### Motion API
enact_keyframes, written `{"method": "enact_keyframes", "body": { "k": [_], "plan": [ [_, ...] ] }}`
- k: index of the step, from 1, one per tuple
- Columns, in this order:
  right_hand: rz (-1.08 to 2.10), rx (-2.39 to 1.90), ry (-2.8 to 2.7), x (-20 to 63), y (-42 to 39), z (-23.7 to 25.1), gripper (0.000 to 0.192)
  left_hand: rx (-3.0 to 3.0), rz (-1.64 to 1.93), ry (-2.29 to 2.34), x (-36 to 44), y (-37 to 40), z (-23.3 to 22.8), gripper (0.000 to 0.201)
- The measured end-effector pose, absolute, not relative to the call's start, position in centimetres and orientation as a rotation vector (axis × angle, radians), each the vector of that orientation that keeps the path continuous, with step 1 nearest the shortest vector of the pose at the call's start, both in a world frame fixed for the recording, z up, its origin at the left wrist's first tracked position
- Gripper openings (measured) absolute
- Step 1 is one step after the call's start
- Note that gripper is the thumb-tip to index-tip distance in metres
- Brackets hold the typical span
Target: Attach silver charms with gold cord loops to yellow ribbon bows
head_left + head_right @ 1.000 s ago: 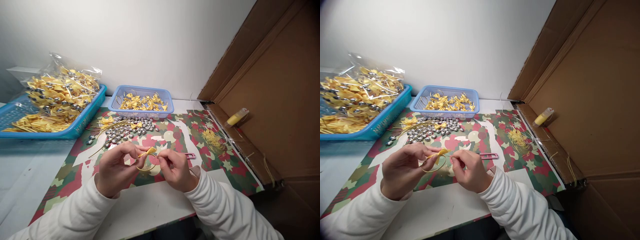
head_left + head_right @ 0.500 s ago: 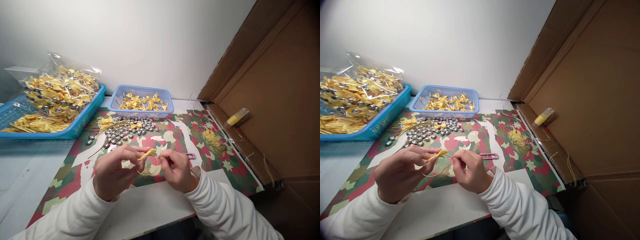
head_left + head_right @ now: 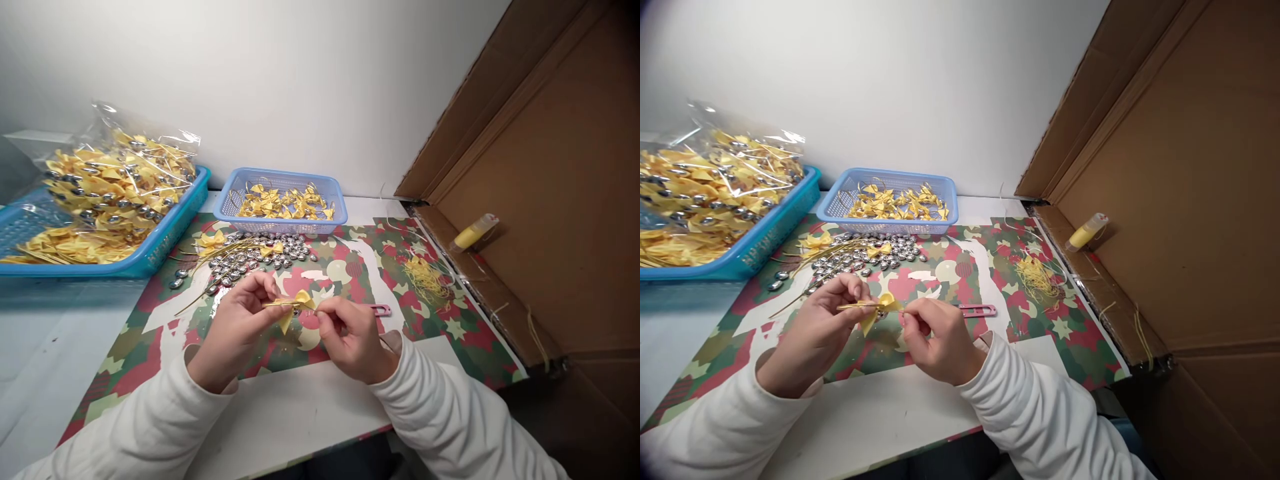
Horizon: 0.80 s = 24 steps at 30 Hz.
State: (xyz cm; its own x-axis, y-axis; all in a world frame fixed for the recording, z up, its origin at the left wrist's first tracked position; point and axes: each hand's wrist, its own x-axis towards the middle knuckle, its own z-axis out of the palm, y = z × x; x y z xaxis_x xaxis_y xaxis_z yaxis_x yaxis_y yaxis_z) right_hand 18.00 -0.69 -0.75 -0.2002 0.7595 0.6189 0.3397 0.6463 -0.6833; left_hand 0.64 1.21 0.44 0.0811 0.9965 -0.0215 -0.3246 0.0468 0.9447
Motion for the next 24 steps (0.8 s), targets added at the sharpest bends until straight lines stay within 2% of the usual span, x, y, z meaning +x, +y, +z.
{"method": "enact_keyframes", "body": {
  "k": [6, 12, 16, 24],
  "plan": [
    [0.519, -0.903, -1.787, 17.98, -0.76, -0.97, 0.015, 0.744, 1.137, 0.910, 0.80, 1.20, 0.27, 0.035],
    [0.510, -0.914, -1.783, 18.01, -0.70, -0.96, 0.016, 0.617, 1.106, 0.954, 1.29, 1.24, 0.54, 0.031],
    [0.501, -0.924, -1.776, 17.94, -0.73, -0.83, 0.017, 0.608, 1.103, 0.963, 1.47, 1.27, 0.89, 0.028],
    [0.505, -0.927, -1.774, 17.91, -0.75, -0.82, 0.016, 0.707, 1.122, 0.950, 1.06, 1.34, 0.17, 0.035]
  ]
}}
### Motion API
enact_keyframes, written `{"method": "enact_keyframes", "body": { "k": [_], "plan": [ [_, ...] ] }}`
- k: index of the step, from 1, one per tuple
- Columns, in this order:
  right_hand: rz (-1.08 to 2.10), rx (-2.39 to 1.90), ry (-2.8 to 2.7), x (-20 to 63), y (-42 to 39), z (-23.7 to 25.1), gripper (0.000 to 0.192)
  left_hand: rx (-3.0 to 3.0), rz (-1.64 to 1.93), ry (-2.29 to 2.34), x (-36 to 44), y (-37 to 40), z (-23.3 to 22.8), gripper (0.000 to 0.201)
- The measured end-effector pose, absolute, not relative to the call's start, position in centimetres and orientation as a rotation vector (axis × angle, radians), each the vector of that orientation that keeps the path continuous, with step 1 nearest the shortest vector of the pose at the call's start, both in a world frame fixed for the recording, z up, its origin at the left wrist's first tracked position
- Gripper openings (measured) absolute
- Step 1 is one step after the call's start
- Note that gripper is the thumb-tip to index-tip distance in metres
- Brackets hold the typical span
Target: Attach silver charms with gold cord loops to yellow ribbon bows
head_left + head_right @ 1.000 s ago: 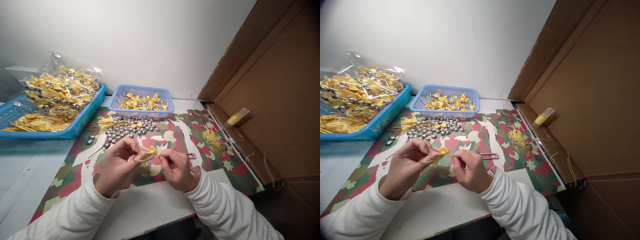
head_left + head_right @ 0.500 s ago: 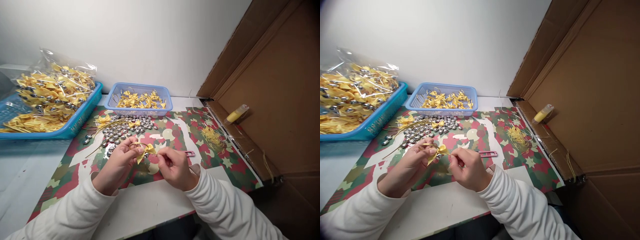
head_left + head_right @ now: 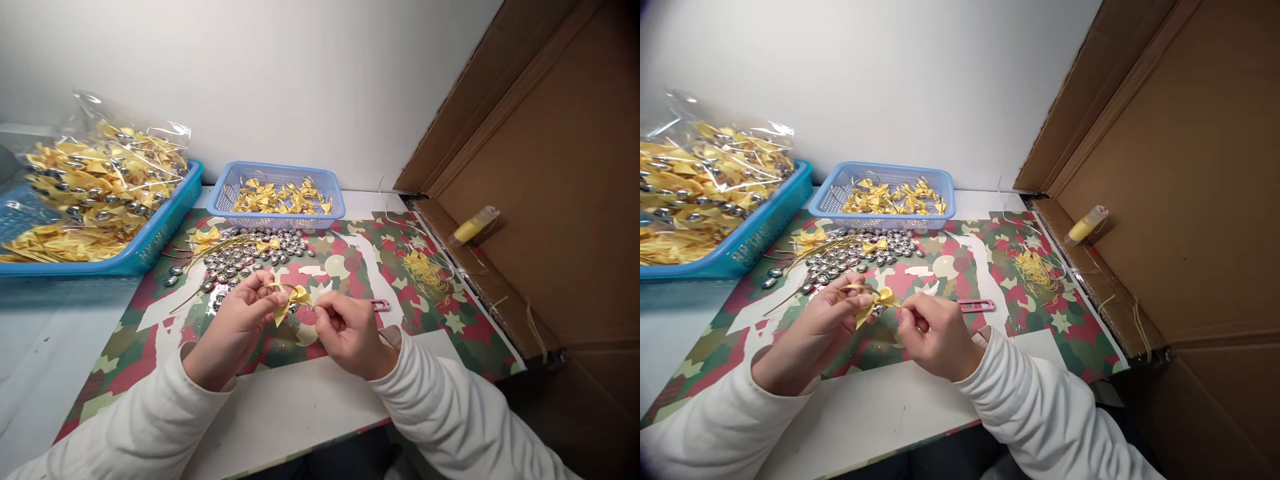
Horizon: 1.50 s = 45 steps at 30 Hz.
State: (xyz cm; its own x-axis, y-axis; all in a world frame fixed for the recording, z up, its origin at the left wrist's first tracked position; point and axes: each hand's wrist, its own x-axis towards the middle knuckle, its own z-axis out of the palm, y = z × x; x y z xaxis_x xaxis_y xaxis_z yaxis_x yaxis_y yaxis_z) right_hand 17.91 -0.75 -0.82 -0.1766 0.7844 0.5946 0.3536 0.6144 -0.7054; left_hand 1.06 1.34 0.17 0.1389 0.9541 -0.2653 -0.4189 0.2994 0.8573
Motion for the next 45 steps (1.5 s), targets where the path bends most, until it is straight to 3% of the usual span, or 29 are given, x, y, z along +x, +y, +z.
{"method": "enact_keyframes", "body": {
  "k": [12, 32, 45],
  "plan": [
    [0.580, -0.889, -1.800, 18.0, -0.7, -0.7, 0.015, 1.056, 1.204, 0.993, 0.6, 1.1, 0.4, 0.028],
    [0.912, -0.877, -1.710, 18.4, -0.2, -1.1, 0.014, 0.642, 0.985, 0.928, 1.0, 1.0, 1.3, 0.031],
    [0.897, -0.878, -1.738, 18.6, 0.4, -0.8, 0.014, 0.625, 0.979, 0.977, 1.0, 1.0, 1.4, 0.023]
  ]
}}
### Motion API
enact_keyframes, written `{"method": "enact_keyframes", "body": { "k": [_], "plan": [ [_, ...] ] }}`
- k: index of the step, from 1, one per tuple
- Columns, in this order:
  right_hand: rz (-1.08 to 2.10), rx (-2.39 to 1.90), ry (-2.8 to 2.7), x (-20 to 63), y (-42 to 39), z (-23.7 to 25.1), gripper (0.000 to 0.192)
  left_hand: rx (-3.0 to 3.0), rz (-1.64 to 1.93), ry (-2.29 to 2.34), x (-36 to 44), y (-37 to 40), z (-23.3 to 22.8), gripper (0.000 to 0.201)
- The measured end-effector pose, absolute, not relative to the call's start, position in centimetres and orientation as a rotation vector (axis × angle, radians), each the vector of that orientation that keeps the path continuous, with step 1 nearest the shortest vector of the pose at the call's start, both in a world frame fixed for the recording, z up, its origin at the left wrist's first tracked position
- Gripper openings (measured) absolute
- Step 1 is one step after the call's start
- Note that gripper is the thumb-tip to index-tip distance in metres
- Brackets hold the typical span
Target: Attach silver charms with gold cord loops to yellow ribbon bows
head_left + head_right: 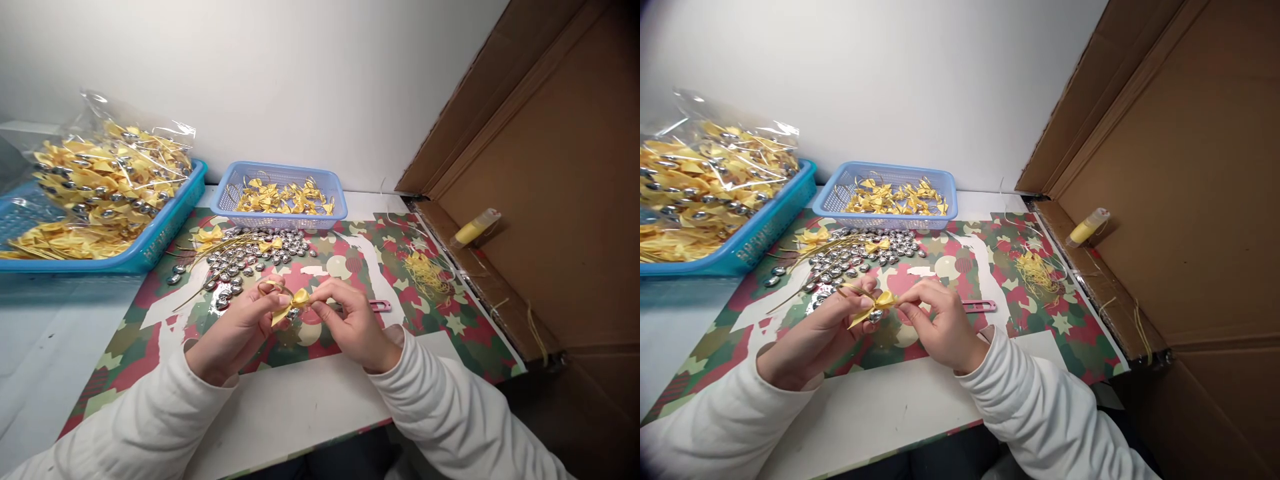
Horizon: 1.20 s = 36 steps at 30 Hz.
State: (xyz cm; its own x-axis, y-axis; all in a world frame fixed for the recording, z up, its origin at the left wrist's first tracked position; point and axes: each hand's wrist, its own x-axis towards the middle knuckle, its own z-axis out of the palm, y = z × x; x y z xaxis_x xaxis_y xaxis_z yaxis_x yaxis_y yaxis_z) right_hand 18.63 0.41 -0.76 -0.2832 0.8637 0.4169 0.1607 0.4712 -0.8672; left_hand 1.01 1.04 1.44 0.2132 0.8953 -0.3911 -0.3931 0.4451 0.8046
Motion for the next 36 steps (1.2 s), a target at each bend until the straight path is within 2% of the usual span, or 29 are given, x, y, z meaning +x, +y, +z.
{"method": "enact_keyframes", "body": {
  "k": [13, 23, 31, 36],
  "plan": [
    [1.063, -0.917, -1.607, 18.6, 0.3, -0.8, 0.002, 0.780, 0.995, 0.919, 0.3, 1.0, 0.4, 0.015],
    [0.863, -0.854, -1.769, 18.8, 0.5, -0.6, 0.012, 0.941, 0.952, 0.872, 0.1, 1.0, 0.5, 0.007],
    [0.846, -0.836, -1.811, 18.8, 0.6, -0.6, 0.013, 1.092, 0.876, 0.916, -0.6, 0.8, 0.3, 0.010],
    [0.874, -0.858, -1.811, 18.9, 0.7, -0.9, 0.013, 1.101, 0.907, 0.851, -0.2, 0.9, 0.8, 0.023]
  ]
}}
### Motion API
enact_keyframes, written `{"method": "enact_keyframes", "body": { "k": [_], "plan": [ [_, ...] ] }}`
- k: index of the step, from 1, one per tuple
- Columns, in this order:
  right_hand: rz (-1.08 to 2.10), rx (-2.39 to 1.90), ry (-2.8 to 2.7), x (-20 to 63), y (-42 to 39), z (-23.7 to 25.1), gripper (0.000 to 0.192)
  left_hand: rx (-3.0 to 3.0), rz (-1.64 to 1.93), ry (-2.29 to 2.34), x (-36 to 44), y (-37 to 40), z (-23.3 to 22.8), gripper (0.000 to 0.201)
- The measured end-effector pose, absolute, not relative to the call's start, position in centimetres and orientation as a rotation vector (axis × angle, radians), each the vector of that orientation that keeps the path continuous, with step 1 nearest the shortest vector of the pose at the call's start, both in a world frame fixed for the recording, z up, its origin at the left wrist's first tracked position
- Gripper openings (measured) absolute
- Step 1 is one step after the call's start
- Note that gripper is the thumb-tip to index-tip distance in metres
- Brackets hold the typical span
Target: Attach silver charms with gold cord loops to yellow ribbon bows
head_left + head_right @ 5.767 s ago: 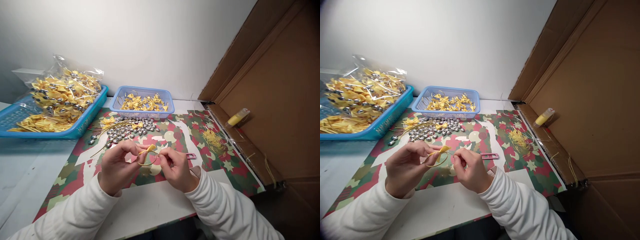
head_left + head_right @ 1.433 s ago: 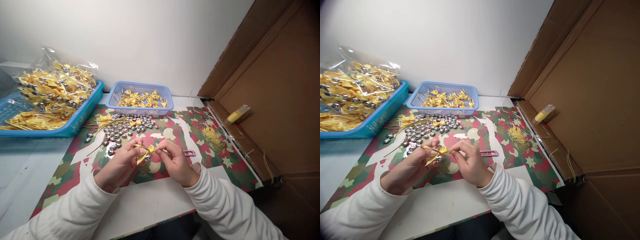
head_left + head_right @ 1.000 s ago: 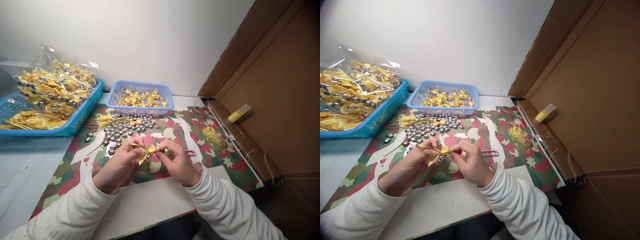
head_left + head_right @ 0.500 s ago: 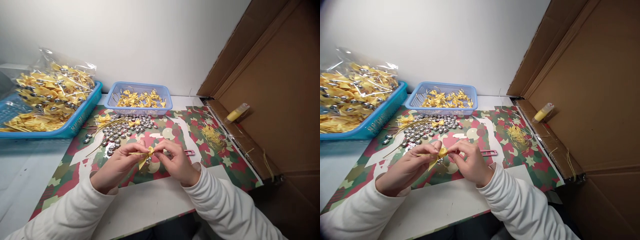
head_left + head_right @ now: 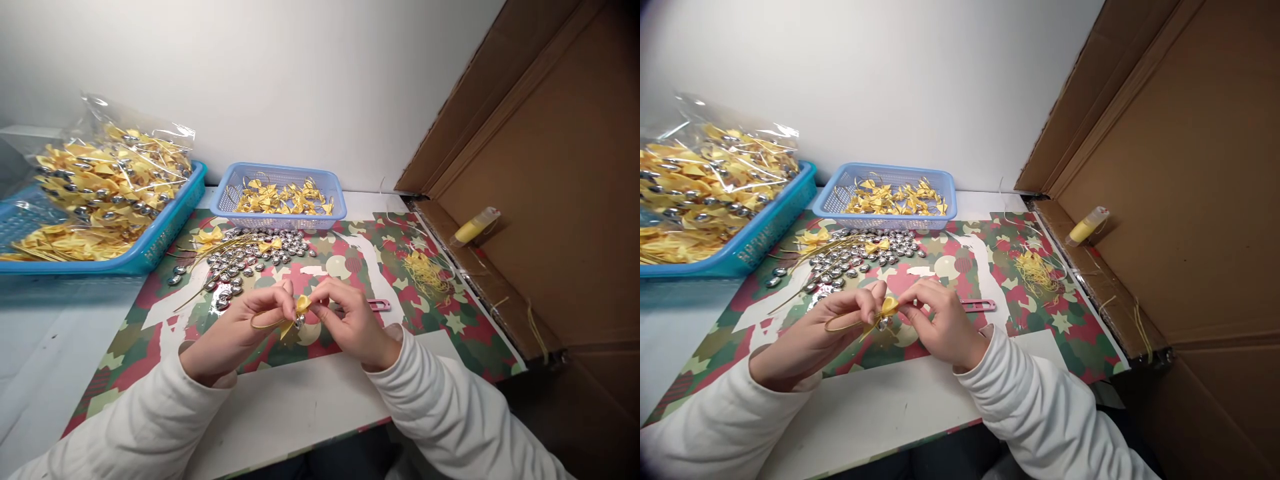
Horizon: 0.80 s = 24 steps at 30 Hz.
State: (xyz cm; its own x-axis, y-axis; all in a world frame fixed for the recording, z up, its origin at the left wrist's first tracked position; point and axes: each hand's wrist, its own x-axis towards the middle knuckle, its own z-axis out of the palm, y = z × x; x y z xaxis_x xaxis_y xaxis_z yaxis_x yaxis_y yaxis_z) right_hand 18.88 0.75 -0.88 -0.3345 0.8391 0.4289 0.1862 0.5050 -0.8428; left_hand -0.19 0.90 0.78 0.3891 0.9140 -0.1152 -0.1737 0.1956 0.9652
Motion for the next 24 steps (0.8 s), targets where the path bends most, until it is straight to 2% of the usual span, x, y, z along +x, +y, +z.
{"method": "enact_keyframes", "body": {
  "k": [7, 24],
  "plan": [
    [0.905, -0.818, -1.782, 18.9, 0.8, -1.1, 0.014, 0.944, 0.905, 0.682, 0.3, 1.0, 0.9, 0.035],
    [0.962, -0.633, -1.758, 18.8, 1.4, -1.9, 0.016, 0.726, 0.774, 0.535, 0.1, 0.8, -0.3, 0.039]
  ]
}}
